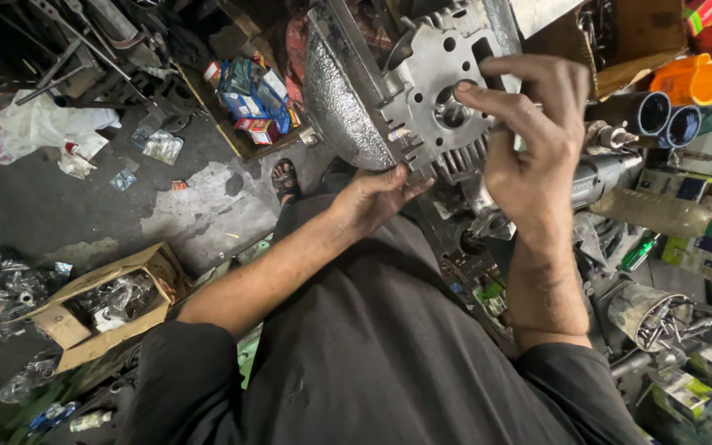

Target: The person sits on the floor of a repair workshop and works on a motorcycle engine cylinder head. They use a power drill to work on the head, fit a valve component into it, wipe the head and parts with a cloth, and press the valve into place by hand.

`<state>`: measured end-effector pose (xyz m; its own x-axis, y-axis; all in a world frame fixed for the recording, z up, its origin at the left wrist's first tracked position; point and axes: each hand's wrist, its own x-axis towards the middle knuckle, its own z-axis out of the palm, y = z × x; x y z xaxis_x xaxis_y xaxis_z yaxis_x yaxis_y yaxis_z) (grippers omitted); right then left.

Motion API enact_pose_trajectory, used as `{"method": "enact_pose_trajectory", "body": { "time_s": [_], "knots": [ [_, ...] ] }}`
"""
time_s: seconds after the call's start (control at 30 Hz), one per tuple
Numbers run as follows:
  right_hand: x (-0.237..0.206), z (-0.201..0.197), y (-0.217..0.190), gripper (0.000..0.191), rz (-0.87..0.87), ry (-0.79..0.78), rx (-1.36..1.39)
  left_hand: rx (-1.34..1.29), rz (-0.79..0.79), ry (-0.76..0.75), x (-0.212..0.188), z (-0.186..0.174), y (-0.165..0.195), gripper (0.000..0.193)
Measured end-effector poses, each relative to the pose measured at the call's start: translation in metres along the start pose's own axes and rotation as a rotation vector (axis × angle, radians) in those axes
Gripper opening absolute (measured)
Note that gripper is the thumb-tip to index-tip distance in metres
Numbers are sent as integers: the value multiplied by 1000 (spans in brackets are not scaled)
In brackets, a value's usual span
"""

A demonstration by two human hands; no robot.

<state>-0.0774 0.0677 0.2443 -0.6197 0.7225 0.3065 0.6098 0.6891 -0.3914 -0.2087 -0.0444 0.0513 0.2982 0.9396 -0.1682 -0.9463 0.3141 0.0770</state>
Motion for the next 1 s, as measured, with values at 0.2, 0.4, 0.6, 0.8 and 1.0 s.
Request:
{"method": "enact_pose_trajectory", "body": {
  "time_s": [0.2, 0.4, 0.6, 0.8, 1.0],
  "knots": [
    [-2, -4, -3, 43, 48, -55, -25, -122, -46, -102, 7, 6, -6, 23],
    [-8, -10, -11, 44, 22, -88, -135, -112, -87, -19, 8, 17, 0, 33],
    [-10, -21, -15, 46, 6, -160, -151, -154, -69, -54, 9, 19, -4, 30],
    [-5, -23, -14, 45, -61, -173, -102, -164, -72, -62, 10, 36, -3, 66],
    [-3, -28, -6, 45, -9, -211, 30, -100, -67, -47, 9, 36, 2, 72]
  ]
}}
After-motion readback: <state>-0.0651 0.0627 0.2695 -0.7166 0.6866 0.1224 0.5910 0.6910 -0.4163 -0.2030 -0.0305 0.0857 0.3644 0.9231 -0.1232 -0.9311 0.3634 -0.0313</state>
